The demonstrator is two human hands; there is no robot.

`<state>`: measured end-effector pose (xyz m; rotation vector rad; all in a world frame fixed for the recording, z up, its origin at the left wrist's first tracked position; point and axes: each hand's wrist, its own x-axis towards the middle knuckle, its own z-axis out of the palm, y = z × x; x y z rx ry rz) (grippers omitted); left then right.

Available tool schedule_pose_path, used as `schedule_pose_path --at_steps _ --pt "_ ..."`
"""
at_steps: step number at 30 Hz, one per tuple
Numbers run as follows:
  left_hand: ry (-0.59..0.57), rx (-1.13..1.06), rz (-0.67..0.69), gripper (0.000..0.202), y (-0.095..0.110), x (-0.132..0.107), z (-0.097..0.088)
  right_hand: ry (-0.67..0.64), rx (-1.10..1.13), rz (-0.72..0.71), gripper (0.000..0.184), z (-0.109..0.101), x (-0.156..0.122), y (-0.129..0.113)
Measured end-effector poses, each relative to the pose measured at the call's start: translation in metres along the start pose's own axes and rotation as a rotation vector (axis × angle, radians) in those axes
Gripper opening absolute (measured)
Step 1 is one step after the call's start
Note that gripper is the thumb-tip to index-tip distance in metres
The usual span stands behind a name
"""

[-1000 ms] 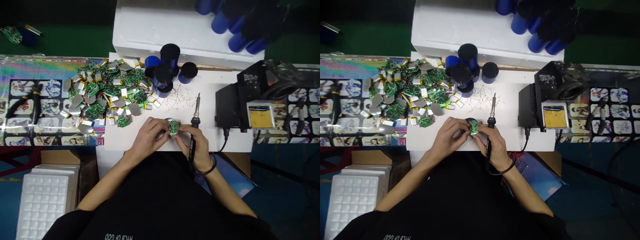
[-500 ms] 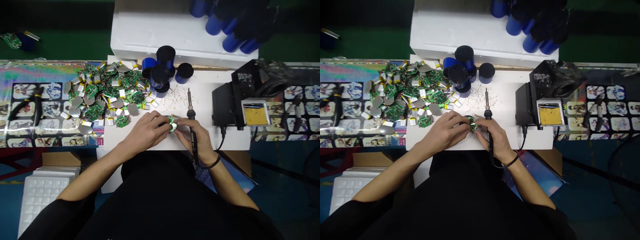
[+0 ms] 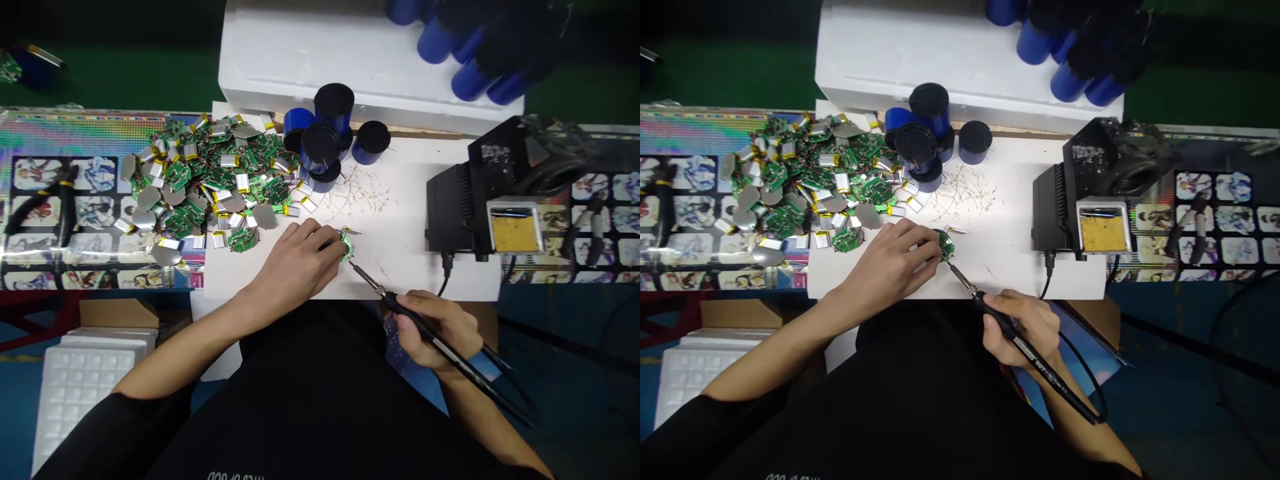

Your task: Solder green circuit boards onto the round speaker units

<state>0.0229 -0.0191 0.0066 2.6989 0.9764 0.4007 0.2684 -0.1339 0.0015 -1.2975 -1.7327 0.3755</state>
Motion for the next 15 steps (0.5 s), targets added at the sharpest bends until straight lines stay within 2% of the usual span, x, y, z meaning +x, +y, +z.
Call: schedule_pose_path --at_steps 3,9,15 --pt "0.001 -0.005 -0.003 0.011 0.001 0.002 -0.002 -0.009 -0.042 -0.093 0.033 0.005 0.000 0.002" --pt "-0.004 0.002 0.008 0.012 0.001 0.001 -0.003 -0.048 -0.042 -0.124 0.035 0.007 0.006 0.006" --pt "-0.041 0.041 0.018 0.011 0.002 0.002 -0.007 -0.088 -0.055 -0.136 0.034 0.007 0.001 0.012"
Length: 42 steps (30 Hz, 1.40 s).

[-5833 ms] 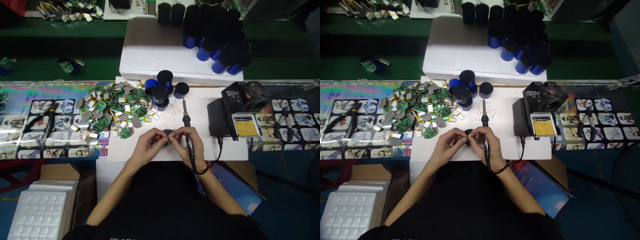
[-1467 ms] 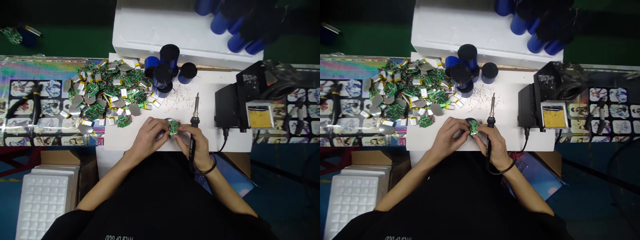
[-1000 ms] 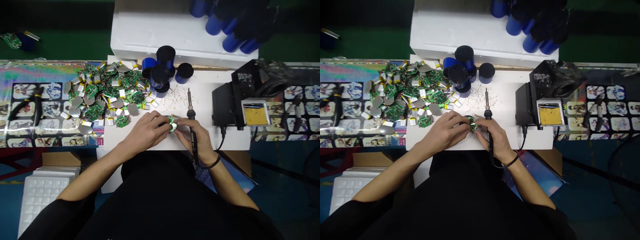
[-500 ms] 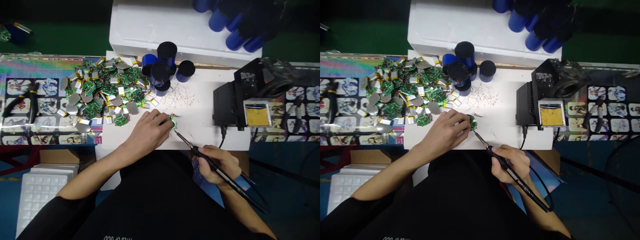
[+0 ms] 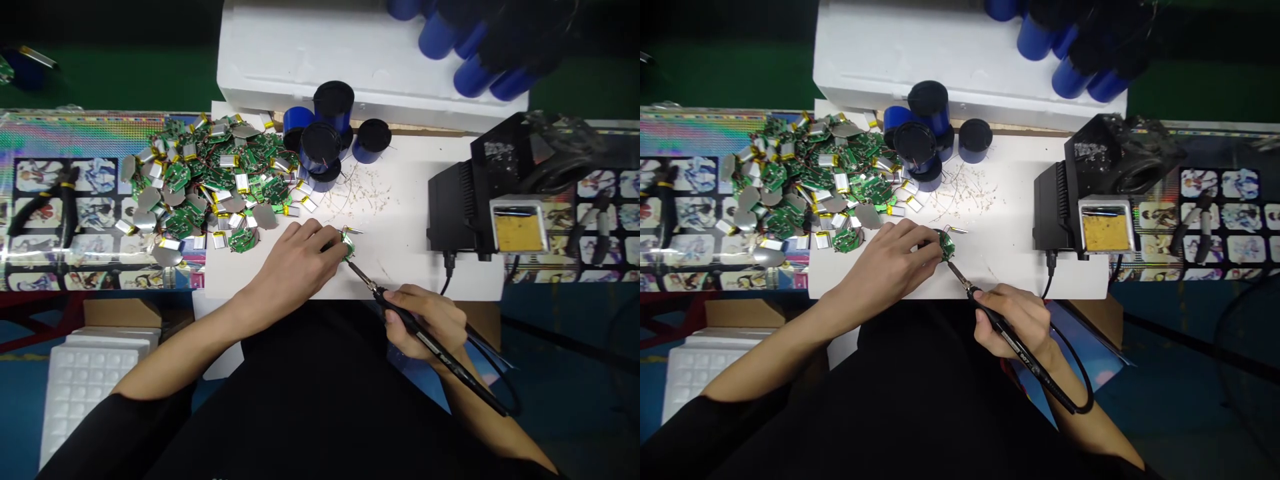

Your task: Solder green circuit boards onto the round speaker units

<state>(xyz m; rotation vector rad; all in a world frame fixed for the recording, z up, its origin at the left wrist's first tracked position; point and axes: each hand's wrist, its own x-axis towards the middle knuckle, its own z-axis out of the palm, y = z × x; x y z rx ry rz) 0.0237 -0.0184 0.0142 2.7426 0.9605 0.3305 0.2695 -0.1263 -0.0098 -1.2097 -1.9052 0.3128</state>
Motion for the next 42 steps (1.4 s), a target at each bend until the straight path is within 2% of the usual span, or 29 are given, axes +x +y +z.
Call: schedule_pose_path --at_steps 7,24,30,35,39,42 --pt "-0.052 0.044 0.021 0.010 -0.001 0.004 -0.006 -0.015 -0.013 -0.031 0.037 -0.002 0.003 -0.001" --pt "-0.073 0.058 0.037 0.008 -0.001 0.008 -0.009 -0.037 -0.010 -0.070 0.038 -0.005 0.012 -0.004" --pt "-0.075 0.063 0.039 0.007 -0.001 0.007 -0.008 0.057 -0.023 -0.049 0.038 -0.013 0.004 -0.003" --pt "-0.072 0.069 0.044 0.005 -0.002 0.007 -0.006 0.140 -0.052 0.016 0.036 -0.017 0.009 -0.005" --pt "-0.089 0.066 0.044 0.008 -0.002 0.008 -0.008 0.225 -0.040 0.054 0.042 -0.009 0.009 0.002" --pt "-0.106 0.061 0.041 0.009 -0.001 0.008 -0.009 0.292 0.067 0.169 0.047 0.004 0.010 0.006"
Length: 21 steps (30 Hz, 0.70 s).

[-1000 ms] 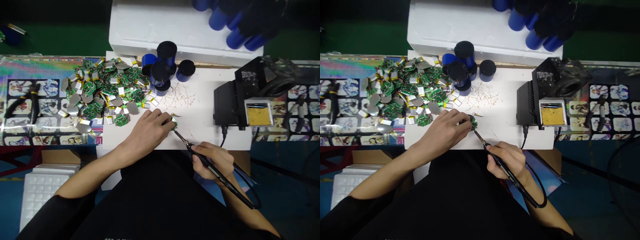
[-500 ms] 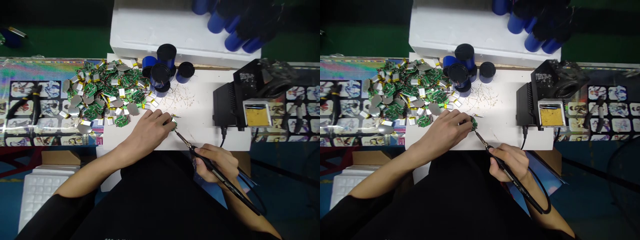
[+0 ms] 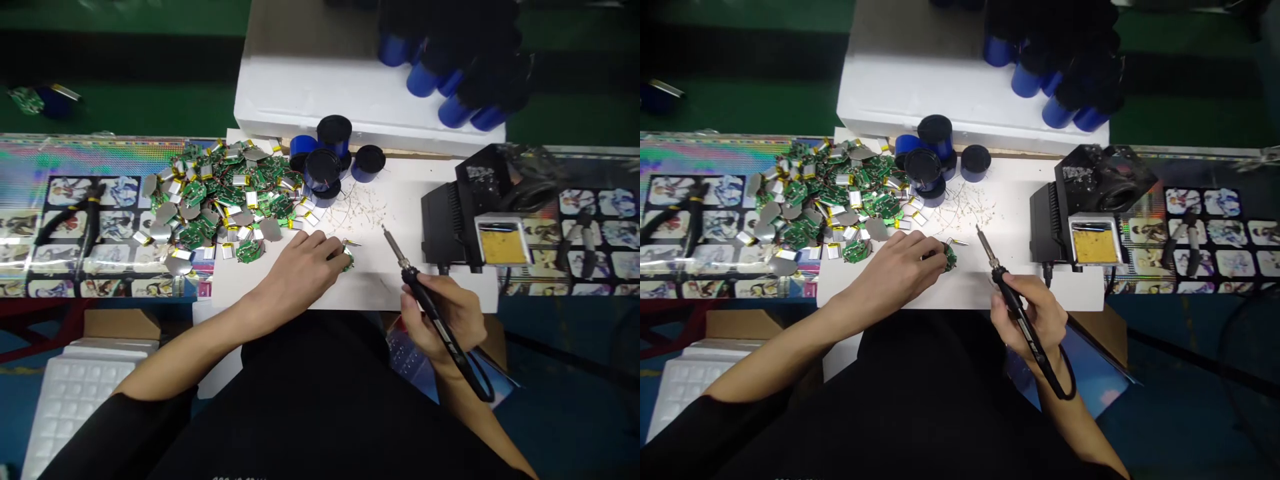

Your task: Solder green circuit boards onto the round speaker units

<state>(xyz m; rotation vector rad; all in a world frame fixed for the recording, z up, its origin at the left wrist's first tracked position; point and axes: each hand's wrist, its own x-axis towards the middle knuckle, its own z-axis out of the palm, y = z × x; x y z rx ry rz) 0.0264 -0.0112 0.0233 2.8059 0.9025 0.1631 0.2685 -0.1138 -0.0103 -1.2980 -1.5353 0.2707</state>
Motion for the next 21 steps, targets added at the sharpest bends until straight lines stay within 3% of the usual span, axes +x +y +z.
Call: schedule_pose_path --at_steps 5,10,15,18,21 --pt "0.095 -0.043 -0.036 0.012 0.000 -0.006 0.007 0.003 0.209 0.204 0.034 0.027 0.013 -0.002" --pt "0.336 -0.294 -0.152 0.017 0.005 -0.021 0.036 0.000 0.280 0.199 0.019 0.052 0.035 -0.002" --pt "0.432 -0.621 -0.296 0.015 0.011 -0.027 0.067 -0.026 0.193 0.084 0.019 0.072 0.050 0.006" --pt "0.407 -0.822 -0.333 0.012 -0.001 -0.037 0.054 -0.055 0.139 -0.013 0.032 0.086 0.059 0.013" --pt "0.333 -0.936 -0.344 0.021 -0.035 -0.059 0.013 -0.082 0.043 -0.085 0.037 0.104 0.067 0.019"
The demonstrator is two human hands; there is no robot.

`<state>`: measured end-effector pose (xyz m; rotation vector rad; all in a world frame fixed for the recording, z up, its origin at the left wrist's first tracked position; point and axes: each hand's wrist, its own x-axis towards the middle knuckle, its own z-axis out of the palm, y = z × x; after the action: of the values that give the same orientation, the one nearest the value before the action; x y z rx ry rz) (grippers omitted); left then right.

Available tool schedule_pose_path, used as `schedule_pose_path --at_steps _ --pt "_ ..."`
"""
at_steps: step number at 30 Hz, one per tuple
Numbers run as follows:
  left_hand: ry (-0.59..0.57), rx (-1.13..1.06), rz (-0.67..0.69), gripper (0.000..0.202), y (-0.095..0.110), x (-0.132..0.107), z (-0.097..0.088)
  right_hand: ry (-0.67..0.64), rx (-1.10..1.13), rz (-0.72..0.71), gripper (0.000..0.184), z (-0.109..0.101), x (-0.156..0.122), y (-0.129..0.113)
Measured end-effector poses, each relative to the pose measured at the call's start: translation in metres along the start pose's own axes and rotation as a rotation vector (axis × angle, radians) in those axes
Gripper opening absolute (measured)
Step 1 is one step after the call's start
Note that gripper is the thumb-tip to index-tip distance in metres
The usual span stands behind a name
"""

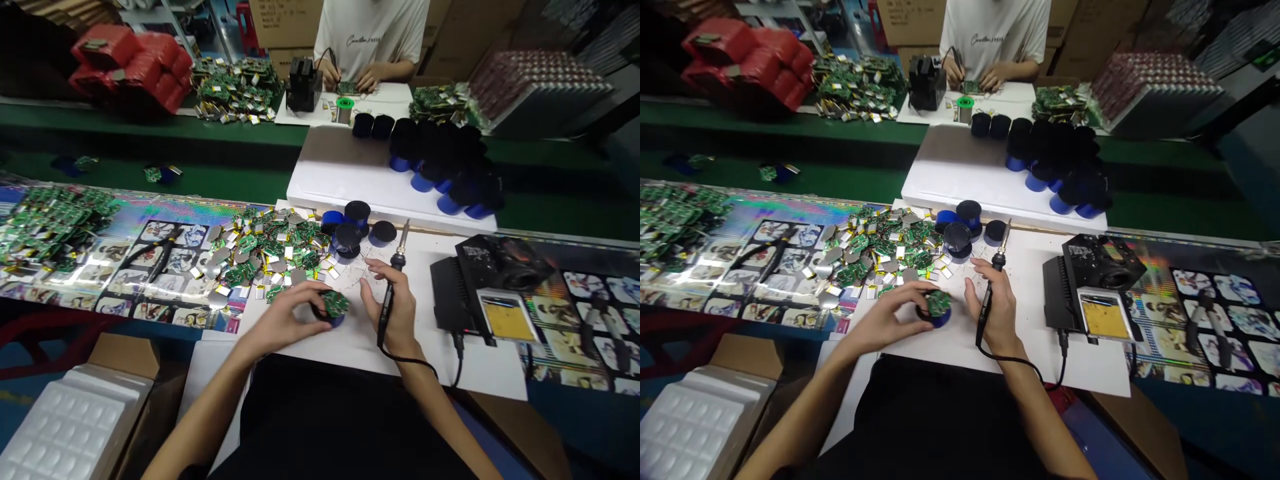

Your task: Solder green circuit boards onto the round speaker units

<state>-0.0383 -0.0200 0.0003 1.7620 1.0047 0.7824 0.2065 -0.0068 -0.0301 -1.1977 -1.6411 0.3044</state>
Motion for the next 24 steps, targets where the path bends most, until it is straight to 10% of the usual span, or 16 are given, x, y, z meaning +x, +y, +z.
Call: schedule_pose_path --at_steps 6,11,17,24 --pt "0.372 0.059 -0.039 0.033 -0.007 0.045 -0.143 -0.033 -0.106 -0.154 0.037 0.024 0.022 0.004" --pt "0.691 0.387 -0.231 0.029 -0.053 0.125 -0.213 0.072 -0.172 -0.201 0.041 0.031 0.041 0.005" --pt "0.675 0.563 -0.412 0.034 -0.089 0.166 -0.223 0.029 -0.292 -0.213 0.022 0.043 0.053 0.018" --pt "0.511 0.611 -0.314 0.033 -0.078 0.136 -0.207 0.000 -0.077 -0.244 0.038 0.008 0.025 -0.002"
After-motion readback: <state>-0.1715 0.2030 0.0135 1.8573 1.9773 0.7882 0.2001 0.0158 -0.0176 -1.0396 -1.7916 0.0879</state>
